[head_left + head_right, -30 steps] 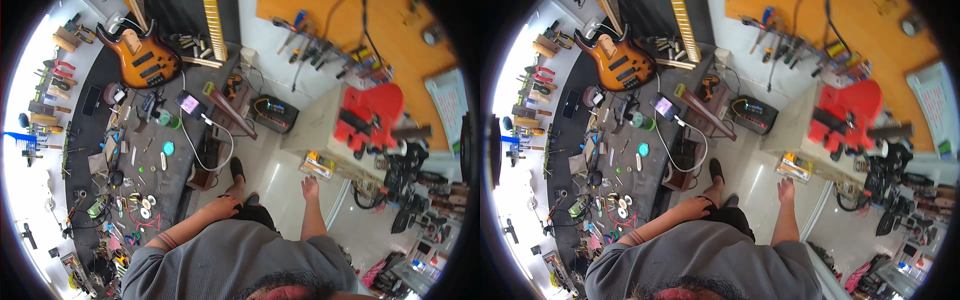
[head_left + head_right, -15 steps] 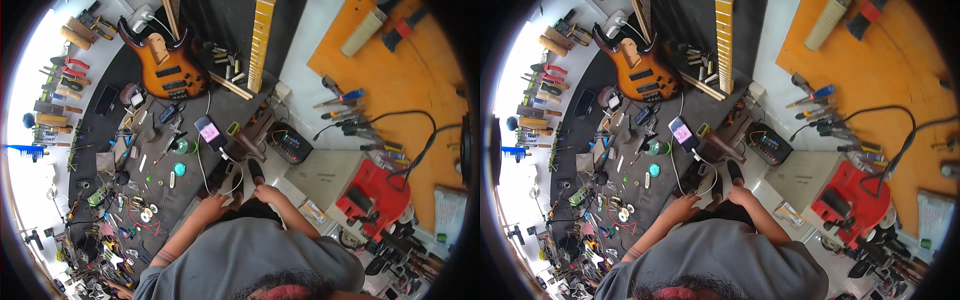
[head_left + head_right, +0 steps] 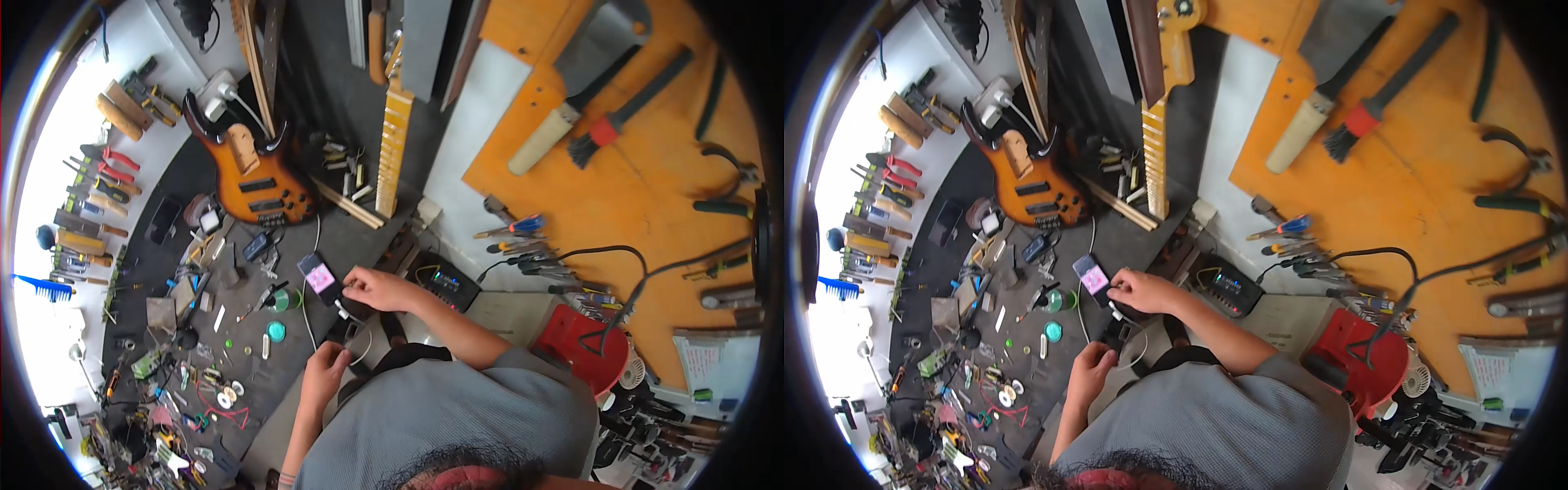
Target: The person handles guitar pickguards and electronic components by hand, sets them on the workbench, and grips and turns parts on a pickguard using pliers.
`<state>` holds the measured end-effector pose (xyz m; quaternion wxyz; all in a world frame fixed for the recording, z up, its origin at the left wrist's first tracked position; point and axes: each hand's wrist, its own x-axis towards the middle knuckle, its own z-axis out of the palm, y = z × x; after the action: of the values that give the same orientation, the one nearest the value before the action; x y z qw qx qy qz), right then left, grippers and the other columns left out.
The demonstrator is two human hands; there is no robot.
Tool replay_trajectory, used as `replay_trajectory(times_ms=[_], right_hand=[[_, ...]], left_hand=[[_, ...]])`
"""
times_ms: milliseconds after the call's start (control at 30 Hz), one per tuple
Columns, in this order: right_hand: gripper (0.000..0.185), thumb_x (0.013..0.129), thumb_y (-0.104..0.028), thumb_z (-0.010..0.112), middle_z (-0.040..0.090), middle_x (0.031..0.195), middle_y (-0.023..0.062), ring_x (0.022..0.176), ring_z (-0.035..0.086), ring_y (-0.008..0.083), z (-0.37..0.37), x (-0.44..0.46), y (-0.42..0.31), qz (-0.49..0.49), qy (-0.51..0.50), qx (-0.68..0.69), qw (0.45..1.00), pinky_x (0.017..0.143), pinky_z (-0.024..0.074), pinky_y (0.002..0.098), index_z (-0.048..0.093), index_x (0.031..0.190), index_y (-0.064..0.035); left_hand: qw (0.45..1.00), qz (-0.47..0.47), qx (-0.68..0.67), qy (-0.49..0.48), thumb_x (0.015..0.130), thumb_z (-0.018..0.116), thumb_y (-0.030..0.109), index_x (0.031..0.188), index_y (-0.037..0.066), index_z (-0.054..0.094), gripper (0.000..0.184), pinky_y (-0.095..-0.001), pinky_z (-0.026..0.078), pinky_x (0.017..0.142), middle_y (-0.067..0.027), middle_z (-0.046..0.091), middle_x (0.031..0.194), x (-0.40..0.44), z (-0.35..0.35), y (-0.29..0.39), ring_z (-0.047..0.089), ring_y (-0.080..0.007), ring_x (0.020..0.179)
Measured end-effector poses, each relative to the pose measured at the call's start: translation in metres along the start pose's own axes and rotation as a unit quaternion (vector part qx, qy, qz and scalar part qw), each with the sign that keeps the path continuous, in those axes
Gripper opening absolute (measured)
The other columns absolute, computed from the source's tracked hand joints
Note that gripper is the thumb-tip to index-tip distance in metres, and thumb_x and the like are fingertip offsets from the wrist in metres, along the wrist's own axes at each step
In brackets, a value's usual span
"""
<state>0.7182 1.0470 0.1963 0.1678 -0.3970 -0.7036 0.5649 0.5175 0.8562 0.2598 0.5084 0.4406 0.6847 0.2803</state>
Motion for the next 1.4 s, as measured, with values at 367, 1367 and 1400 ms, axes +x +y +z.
replay_trajectory(times_ms=[367, 1367, 1400], right_hand=[[0.052, 0.120, -0.049, 0.038, 0.065, 0.103, 0.0042, 0.090, 0.065, 0.0126, -0.008, -0.033, -0.099, -0.081, -0.111, 0.138, 0.981, 0.087, 0.0555, 0.0302, 0.059, 0.136, -0.0046], [0.045, 0.117, -0.045, 0.050, 0.069, 0.089, 0.0032, 0.079, 0.065, 0.0137, 0.224, -0.258, -0.115, -0.080, 0.078, 0.181, 0.977, 0.074, 0.0532, 0.0341, 0.066, 0.114, -0.0033], [0.045, 0.118, -0.045, 0.050, 0.070, 0.089, 0.0036, 0.079, 0.065, 0.0144, 0.229, -0.263, -0.117, -0.077, 0.080, 0.179, 0.977, 0.074, 0.0533, 0.0345, 0.066, 0.114, -0.0032]], left_hand=[[0.951, 0.009, -0.292, -0.101, 0.107, 0.064, 0.021, 0.073, 0.009, 0.056, 0.037, -0.0301, 0.033, 0.050, -0.0011, 0.053, 0.060, -0.024, -0.023, 0.037, 0.044, -0.0111, 0.051], [0.981, 0.099, -0.083, -0.143, 0.108, 0.060, 0.018, 0.075, 0.002, 0.061, 0.037, -0.0291, 0.039, 0.062, -0.0012, 0.059, 0.067, -0.239, -0.079, -0.052, 0.050, -0.0100, 0.063], [0.980, 0.099, -0.088, -0.148, 0.109, 0.059, 0.018, 0.076, 0.002, 0.061, 0.037, -0.0293, 0.038, 0.064, -0.0013, 0.059, 0.067, -0.238, -0.079, -0.057, 0.050, -0.0105, 0.064]])
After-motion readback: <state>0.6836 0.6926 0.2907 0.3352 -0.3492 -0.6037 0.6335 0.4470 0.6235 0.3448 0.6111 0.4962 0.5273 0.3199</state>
